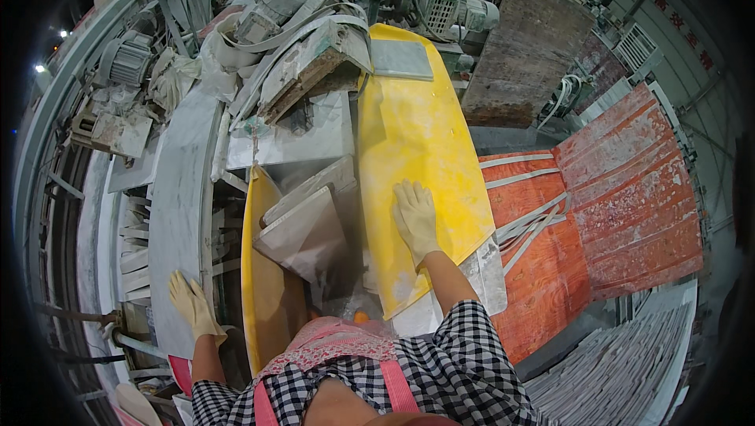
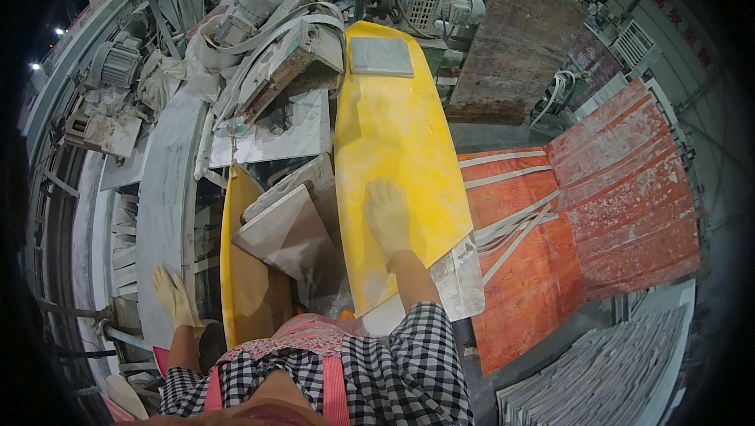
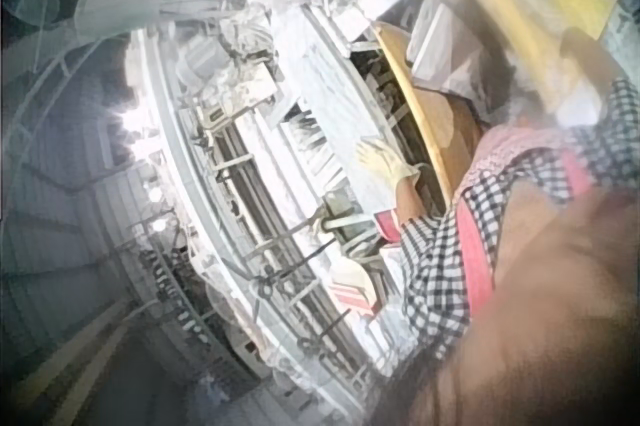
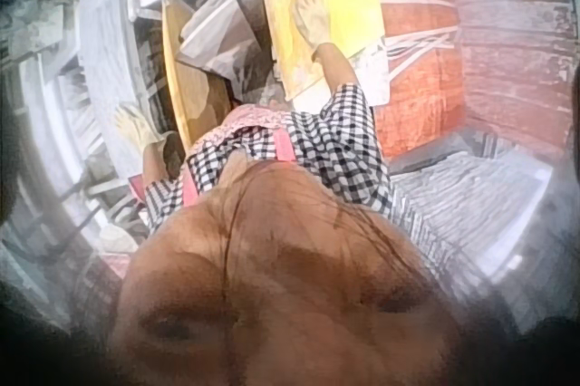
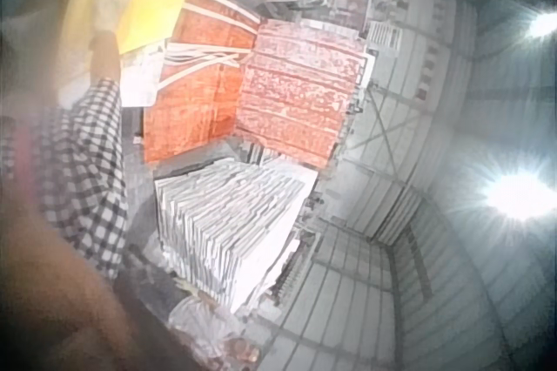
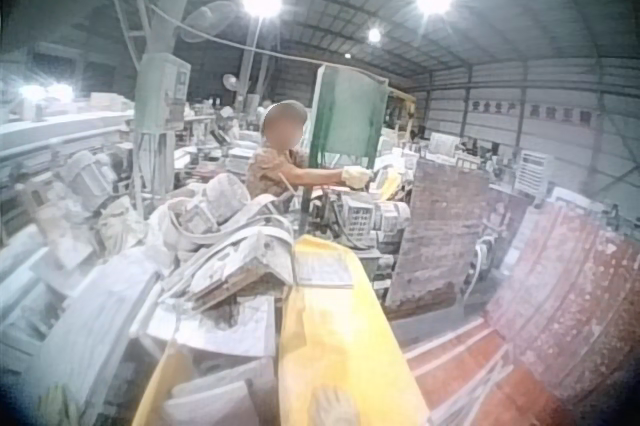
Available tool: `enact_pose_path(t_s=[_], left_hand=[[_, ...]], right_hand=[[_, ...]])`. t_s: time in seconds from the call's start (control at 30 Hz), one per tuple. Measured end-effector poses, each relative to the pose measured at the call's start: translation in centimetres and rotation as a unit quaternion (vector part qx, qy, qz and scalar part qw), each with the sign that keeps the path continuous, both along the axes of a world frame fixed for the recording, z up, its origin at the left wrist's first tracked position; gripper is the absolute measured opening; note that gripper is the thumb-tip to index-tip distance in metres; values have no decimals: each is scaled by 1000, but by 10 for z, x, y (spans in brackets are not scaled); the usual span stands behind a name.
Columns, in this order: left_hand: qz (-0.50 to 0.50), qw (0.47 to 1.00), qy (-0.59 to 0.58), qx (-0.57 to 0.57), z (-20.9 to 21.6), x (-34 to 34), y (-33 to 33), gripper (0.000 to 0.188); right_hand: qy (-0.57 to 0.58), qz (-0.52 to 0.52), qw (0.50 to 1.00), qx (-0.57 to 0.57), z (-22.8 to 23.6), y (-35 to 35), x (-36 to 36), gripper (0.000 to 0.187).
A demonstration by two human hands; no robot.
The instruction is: The person picks up and moves various flat materials, including orange boards, white strips, and metal sheets, within a workshop. They handle items one at a time, placing them into a yellow bin or onto a work surface. The person also briefly handles a red stool and a blue cup before returning to sorting the flat materials.
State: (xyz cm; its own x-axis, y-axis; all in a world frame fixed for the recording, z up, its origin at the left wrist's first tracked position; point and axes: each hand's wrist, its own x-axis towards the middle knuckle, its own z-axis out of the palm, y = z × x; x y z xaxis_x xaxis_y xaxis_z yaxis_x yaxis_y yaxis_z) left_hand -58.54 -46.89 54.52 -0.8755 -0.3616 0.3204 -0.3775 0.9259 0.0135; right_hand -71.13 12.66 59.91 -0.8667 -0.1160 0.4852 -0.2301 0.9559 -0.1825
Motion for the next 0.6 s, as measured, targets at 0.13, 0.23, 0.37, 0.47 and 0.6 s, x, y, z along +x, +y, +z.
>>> enact_pose_path(t_s=[0.13,0.23,0.37,0.47,0.6], left_hand=[[2,1000,-2,-2,0,0,-1,51],[0,1000,-2,3,-1,0,-2,51],[6,1000,-11,3,0,0,-1,51],[0,1000,4,4,1,0,0,51],[-2,1000,0,8,2,0,1,51]], right_hand=[[-41,2,999,-9,4,-1,1,42],[-55,1,998,-8,6,-1,1,43],[-7,0,1000,9,5,-1,2,42],[1,-1,1000,11,5,-1,2,42],[20,9,1000,9,8,-2,2,39]])
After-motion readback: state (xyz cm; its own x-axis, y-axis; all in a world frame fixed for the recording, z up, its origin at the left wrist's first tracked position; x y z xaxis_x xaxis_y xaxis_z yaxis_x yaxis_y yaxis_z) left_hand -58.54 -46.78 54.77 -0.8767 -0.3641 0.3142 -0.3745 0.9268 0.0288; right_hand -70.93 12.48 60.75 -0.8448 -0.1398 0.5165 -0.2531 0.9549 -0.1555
